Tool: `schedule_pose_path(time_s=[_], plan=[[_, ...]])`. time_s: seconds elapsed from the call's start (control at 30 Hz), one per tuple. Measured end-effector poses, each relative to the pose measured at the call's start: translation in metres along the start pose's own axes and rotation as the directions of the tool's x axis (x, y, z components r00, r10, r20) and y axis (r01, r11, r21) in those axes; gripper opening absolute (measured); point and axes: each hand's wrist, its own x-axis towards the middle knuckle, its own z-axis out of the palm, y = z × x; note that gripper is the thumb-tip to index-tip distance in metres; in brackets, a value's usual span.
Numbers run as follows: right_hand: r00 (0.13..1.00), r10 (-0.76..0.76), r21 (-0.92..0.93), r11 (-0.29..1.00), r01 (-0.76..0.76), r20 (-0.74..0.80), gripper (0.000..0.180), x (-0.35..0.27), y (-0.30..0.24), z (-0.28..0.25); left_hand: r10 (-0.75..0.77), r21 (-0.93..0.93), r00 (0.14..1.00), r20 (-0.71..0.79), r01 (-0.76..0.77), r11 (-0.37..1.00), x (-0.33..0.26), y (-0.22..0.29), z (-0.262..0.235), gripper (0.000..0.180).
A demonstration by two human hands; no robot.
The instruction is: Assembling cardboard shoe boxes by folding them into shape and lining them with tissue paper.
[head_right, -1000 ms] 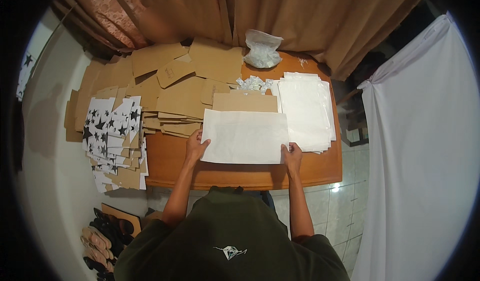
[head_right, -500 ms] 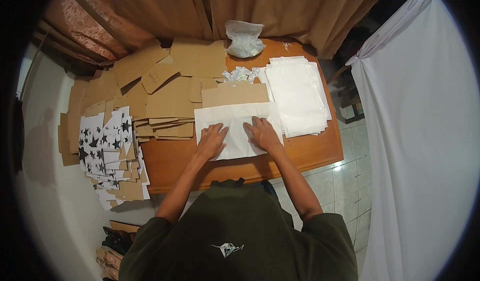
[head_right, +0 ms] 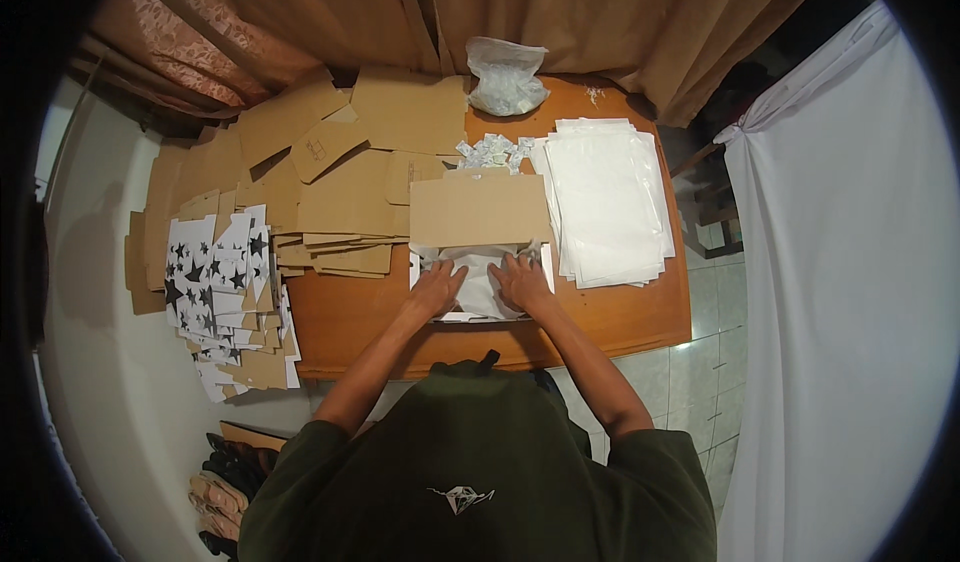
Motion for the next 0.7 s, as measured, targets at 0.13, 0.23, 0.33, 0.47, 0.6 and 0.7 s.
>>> schedule_pose_path(time_s=[0.13,0.23,0.33,0.47,0.6,0.7], plan=[[0.999,-0.026,0.063,0.998,0.024,0.029,0.067,0.016,0.008,0.023,-0.019,0.088,0.999,0.030,0.016,0.996,0.008,-0.009,0.014,0.082],[0.993,-0.036,-0.012,0.999,0.038,0.114,0.068,0.019,0.004,0.019,-0.049,0.116,0.998,0.048,0.043,0.992,0.010,-0.008,0.019,0.086],[0.986,-0.015,-0.011,1.000,0.017,0.166,0.072,0.019,0.006,0.022,-0.063,0.065,0.984,0.166,0.053,0.996,0.015,0.008,-0.001,0.089],[0.989,0.001,-0.088,0.996,0.012,0.150,0.072,0.024,-0.001,0.028,-0.136,0.072,0.970,0.200,0.123,0.990,0.020,0.003,0.010,0.083],[0.983,0.007,-0.160,0.987,0.023,0.184,0.072,0.024,-0.004,0.019,-0.161,0.115,0.966,0.200,0.140,0.983,0.020,0.002,0.016,0.081],[0.984,0.029,-0.121,0.993,-0.008,0.174,0.073,0.023,-0.002,0.023,-0.140,0.102,0.971,0.194,0.122,0.987,0.018,0.005,0.008,0.083]])
